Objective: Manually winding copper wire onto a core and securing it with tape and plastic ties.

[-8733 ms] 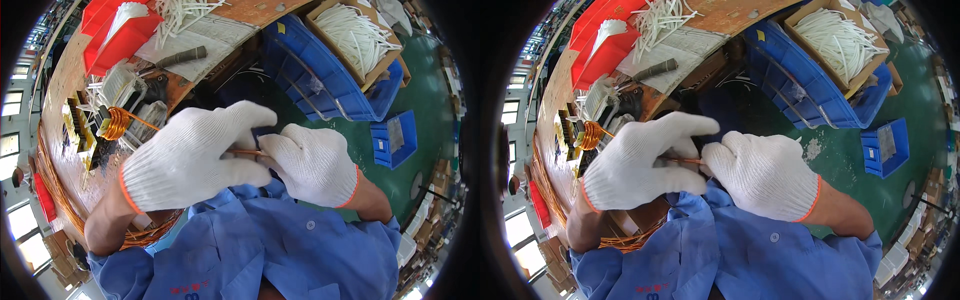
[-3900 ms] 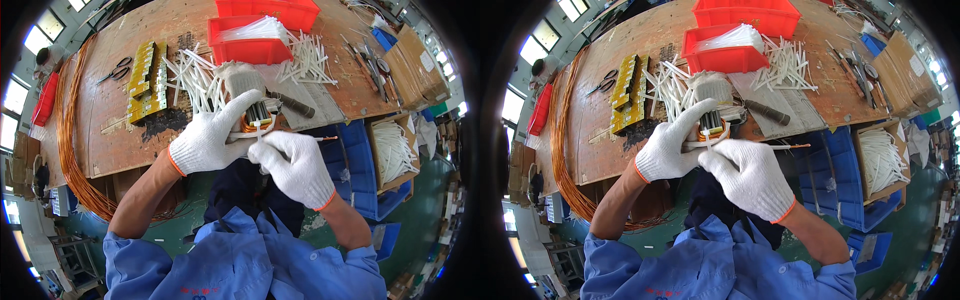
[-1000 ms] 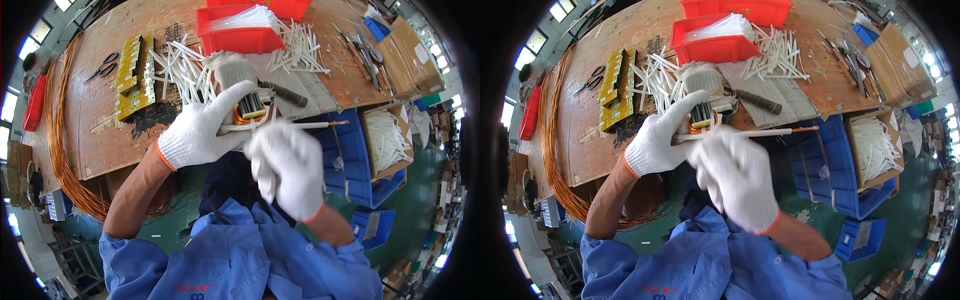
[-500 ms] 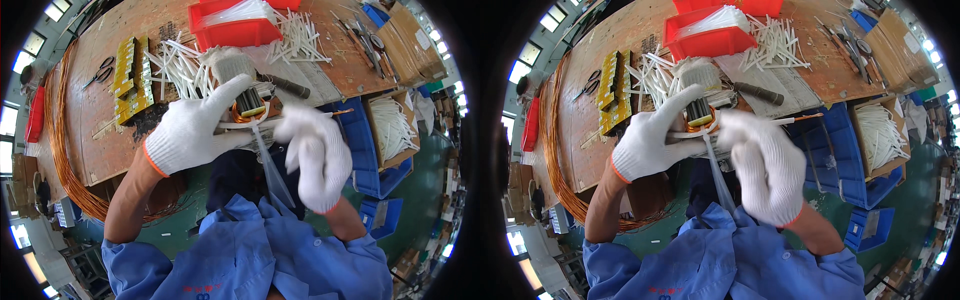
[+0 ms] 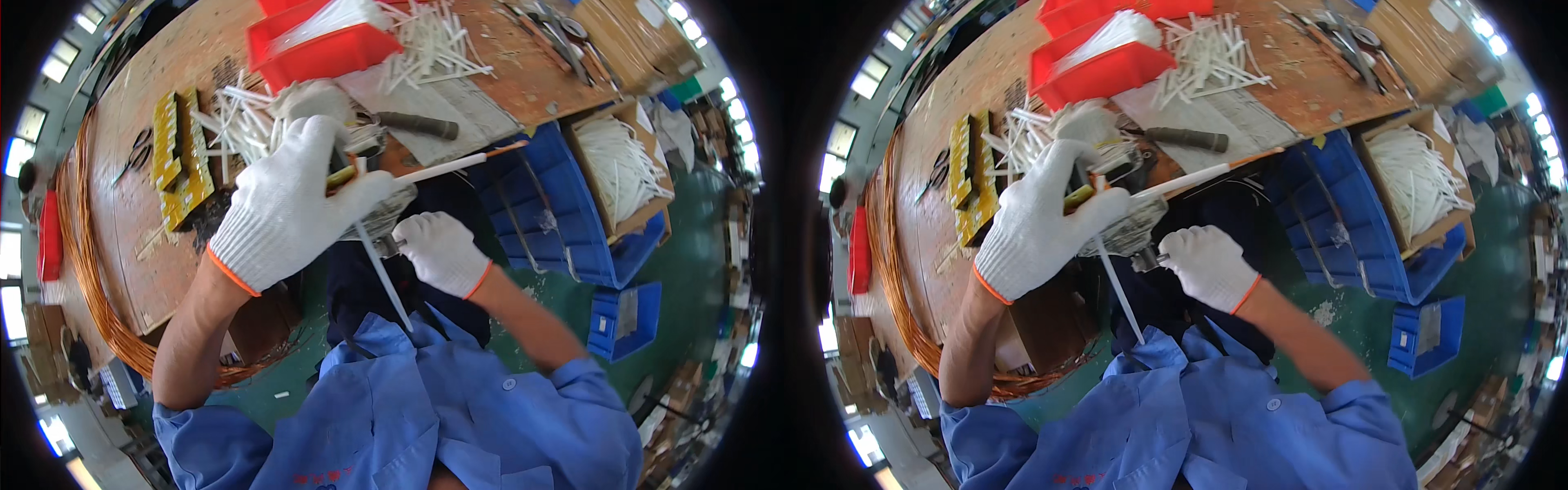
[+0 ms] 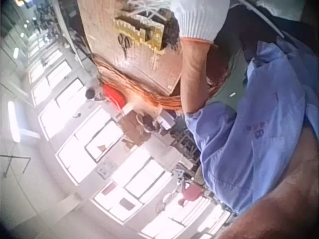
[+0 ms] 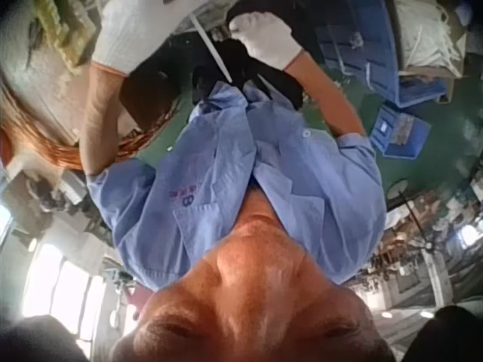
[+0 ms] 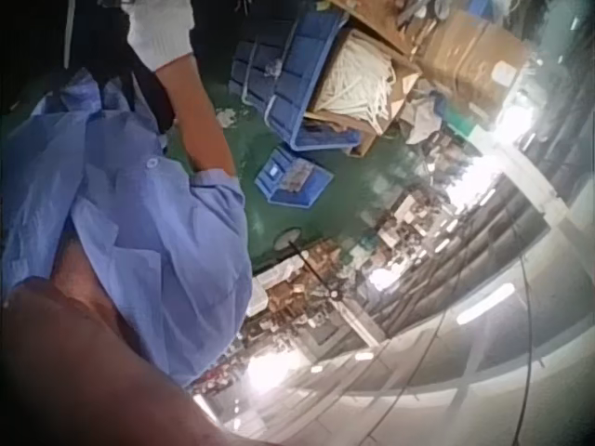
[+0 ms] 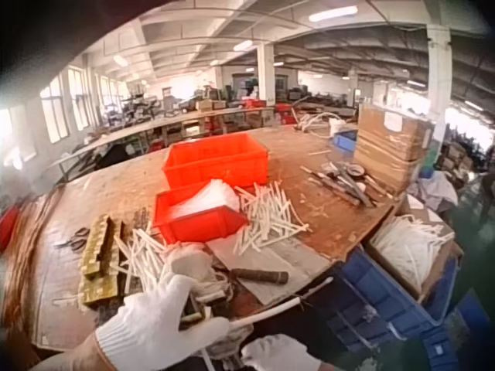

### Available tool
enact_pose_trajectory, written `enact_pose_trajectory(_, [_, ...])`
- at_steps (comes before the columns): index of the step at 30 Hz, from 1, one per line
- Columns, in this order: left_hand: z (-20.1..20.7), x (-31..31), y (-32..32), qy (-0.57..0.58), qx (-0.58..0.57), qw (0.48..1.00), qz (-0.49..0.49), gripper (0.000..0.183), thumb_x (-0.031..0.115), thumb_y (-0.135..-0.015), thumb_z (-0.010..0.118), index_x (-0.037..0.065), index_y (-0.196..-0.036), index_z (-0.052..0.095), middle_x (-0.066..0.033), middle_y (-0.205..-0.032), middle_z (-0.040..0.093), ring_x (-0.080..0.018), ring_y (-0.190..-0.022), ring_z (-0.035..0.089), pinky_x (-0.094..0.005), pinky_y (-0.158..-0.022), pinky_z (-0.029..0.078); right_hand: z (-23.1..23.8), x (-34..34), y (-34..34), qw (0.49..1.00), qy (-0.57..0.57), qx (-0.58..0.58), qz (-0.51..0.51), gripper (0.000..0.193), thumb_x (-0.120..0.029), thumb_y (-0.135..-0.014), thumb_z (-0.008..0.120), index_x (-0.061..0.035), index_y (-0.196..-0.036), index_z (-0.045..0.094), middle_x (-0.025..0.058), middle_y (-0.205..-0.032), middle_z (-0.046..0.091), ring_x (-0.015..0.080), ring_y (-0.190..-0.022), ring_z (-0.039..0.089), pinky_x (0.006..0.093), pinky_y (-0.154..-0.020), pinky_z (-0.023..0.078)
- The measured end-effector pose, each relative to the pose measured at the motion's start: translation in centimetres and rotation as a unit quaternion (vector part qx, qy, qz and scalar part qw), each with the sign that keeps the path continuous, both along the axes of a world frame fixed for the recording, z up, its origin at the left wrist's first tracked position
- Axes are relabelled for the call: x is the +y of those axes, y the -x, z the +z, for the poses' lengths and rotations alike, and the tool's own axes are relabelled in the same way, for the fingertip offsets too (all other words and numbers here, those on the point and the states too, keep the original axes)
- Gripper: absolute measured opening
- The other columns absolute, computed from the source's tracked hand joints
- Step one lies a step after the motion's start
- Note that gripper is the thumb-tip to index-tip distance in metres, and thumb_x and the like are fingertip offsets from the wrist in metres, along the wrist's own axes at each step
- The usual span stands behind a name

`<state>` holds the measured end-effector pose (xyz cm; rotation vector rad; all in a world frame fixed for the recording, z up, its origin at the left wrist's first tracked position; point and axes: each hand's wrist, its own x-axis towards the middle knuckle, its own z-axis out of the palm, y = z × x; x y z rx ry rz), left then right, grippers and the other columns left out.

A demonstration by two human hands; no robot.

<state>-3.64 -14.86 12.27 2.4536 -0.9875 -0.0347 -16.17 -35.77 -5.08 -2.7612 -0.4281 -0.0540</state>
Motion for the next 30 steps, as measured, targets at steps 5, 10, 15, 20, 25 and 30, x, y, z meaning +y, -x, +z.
enact_pose_trajectory(5, [-0.4,-0.4,-0.4,0.01,0.013,1.0,0.001,0.04,0.032,-0.099,0.083,0.006,-0.121,0.065,-0.0145,-0.091,0.071,-0.0258,-0.082,0.073,-0.0406,-0.078,0.059,9.7,-2.8,-0.9,0.982,0.178,-0.006,0.059,0.019,-0.028,-0.099,0.069,-0.0099,-0.095,0.07,0.0079,-0.084,0.073,0.0294,-0.08,0.077,0.0451,-0.068,0.059])
enact_pose_trajectory(10, [-0.5,-0.3,0.0,0.037,0.014,0.999,0.024,0.03,0.024,-0.097,0.082,0.003,-0.112,0.067,-0.0138,-0.088,0.07,-0.0187,-0.08,0.069,-0.0377,-0.078,0.058,18.6,4.5,2.1,0.954,0.069,-0.258,0.134,0.019,-0.025,-0.084,0.071,-0.0082,-0.09,0.068,0.0061,-0.072,0.056,0.0204,-0.063,0.058,0.0357,-0.047,0.041])
enact_pose_trajectory(15, [4.9,2.1,3.2,0.149,0.074,0.983,0.081,0.026,0.011,-0.089,0.083,0.002,-0.108,0.067,-0.0137,-0.095,0.066,-0.0251,-0.087,0.069,-0.0377,-0.08,0.057,24.6,6.7,1.3,0.944,-0.109,-0.282,0.129,0.039,-0.027,-0.082,0.08,0.0002,-0.108,0.068,0.0127,-0.086,0.062,0.0293,-0.076,0.063,0.0447,-0.062,0.05])
enact_pose_trajectory(20, [6.8,4.0,4.7,0.369,-0.016,0.928,0.05,0.042,-0.001,-0.088,0.079,0.001,-0.127,0.062,-0.0152,-0.131,0.067,-0.0208,-0.114,0.067,-0.036,-0.102,0.055,24.0,4.8,-0.8,0.972,-0.233,-0.012,0.003,0.062,-0.037,-0.107,0.076,0.0075,-0.147,0.06,0.0274,-0.122,0.075,0.0418,-0.108,0.078,0.0466,-0.098,0.061])
enact_pose_trajectory(25, [7.2,3.7,3.9,0.671,0.272,0.689,0.011,0.036,-0.003,-0.097,0.068,0.003,-0.132,0.061,-0.018,-0.149,0.062,-0.0278,-0.126,0.067,-0.0425,-0.108,0.056,22.4,7.3,-5.5,0.88,-0.469,0.01,0.076,0.049,-0.038,-0.114,0.06,0.0008,-0.144,0.054,0.0221,-0.095,0.072,0.0427,-0.077,0.075,0.0478,-0.07,0.059])
enact_pose_trajectory(30, [5.7,3.7,-2.1,0.654,0.217,0.724,0.018,0.043,0.001,-0.104,0.069,0.0,-0.146,0.059,-0.0169,-0.164,0.052,-0.026,-0.138,0.061,-0.0429,-0.12,0.049,24.7,6.5,-14.2,0.918,-0.362,0.151,0.055,0.033,-0.038,-0.11,0.067,-0.0059,-0.116,0.073,0.0103,-0.077,0.067,0.0242,-0.073,0.071,0.0408,-0.068,0.055])
